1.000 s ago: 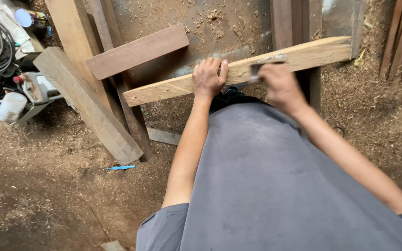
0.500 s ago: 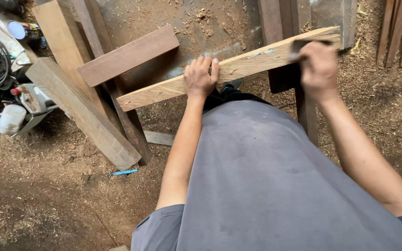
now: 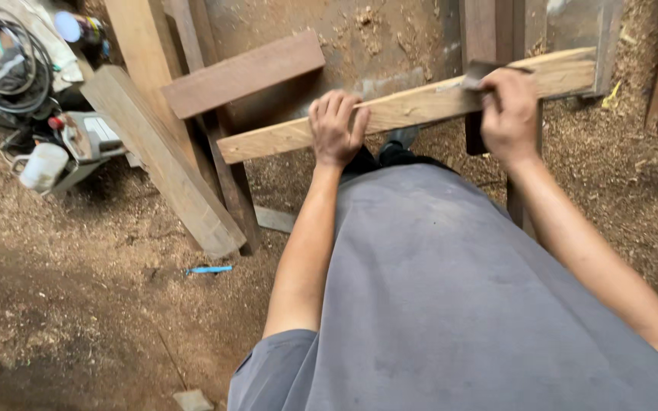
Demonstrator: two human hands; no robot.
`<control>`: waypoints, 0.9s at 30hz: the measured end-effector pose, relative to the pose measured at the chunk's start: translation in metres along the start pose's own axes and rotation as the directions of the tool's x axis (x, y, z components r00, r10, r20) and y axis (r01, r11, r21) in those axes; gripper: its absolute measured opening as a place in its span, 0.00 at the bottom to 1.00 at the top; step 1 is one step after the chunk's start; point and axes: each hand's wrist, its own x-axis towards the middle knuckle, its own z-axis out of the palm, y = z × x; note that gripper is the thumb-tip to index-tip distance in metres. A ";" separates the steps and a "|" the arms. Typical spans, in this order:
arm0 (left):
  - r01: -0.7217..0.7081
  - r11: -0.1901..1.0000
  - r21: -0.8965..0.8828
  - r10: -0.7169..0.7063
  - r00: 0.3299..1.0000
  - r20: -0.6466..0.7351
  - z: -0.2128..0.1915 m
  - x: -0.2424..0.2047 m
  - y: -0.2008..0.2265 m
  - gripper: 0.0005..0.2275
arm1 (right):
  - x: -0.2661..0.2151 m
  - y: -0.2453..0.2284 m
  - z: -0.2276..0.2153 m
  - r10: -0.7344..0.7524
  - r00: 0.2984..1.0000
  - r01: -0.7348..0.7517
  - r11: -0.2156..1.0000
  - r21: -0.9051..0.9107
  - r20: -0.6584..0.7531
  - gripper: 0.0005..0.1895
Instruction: The person sands the surface and edges of a wooden board using a piece of sandpaper by hand.
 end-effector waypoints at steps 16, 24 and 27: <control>-0.099 0.991 0.088 0.076 0.971 0.227 -0.066 -0.039 -0.087 0.40 | 0.002 -0.114 0.107 -0.210 0.962 0.205 0.978 0.051 0.175 0.11; -0.140 0.989 -0.041 0.146 0.952 0.269 -0.072 -0.023 -0.104 0.33 | -0.010 -0.115 0.096 -0.105 0.991 0.112 0.990 -0.090 0.086 0.12; -0.133 0.991 -0.017 0.133 0.964 0.232 -0.074 -0.019 -0.102 0.33 | -0.007 -0.135 0.123 -0.101 0.988 0.102 0.995 -0.009 0.113 0.11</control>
